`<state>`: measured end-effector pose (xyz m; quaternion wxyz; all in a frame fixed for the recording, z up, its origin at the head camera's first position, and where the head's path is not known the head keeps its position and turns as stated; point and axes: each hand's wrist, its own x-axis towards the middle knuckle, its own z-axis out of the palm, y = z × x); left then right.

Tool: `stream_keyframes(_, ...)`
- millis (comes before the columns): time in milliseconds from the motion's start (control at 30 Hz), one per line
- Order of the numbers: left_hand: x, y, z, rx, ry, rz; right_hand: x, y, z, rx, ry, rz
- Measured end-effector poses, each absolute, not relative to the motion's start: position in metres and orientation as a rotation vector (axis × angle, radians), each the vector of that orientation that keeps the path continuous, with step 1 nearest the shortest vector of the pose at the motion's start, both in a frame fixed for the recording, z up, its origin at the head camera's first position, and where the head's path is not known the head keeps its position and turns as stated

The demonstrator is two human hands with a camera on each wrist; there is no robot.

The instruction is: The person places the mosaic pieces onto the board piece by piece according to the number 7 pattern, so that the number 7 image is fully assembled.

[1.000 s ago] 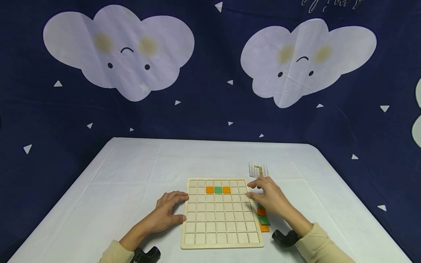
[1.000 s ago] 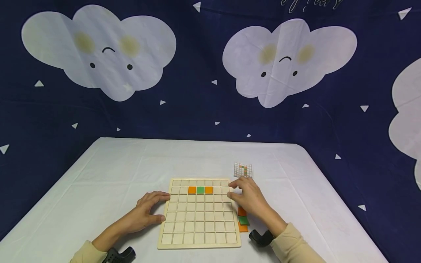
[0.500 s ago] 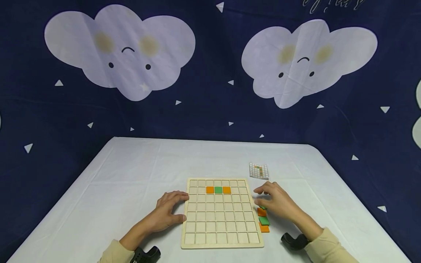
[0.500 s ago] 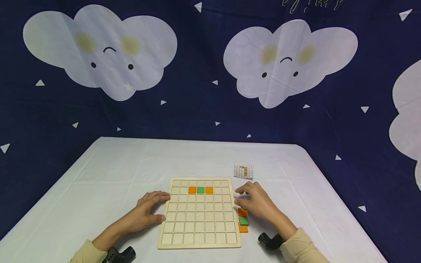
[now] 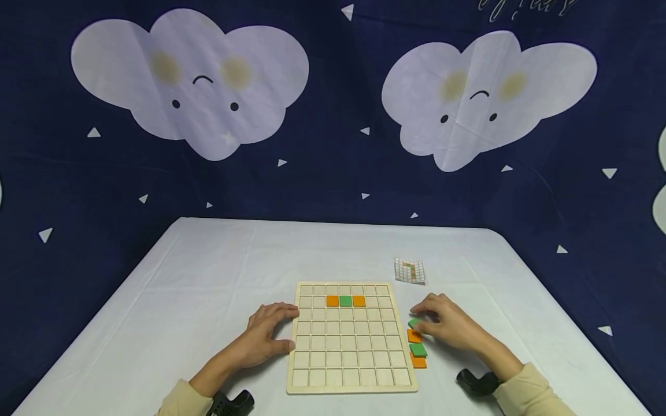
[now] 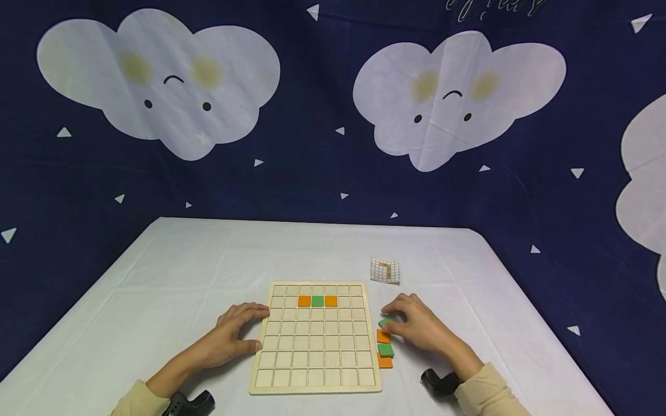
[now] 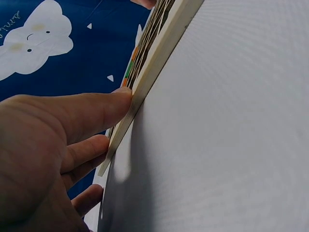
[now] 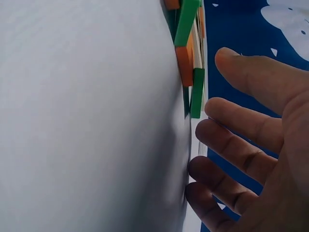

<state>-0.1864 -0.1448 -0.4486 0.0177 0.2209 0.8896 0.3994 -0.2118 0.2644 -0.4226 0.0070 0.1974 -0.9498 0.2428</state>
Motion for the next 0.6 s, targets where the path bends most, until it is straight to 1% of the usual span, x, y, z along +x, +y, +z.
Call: stream_keyframes(600,-0.187,-0.146,-0.45,0.705,2.756,1.25,-0.221,0.281,-0.429,0.807,-2.975,0.814)
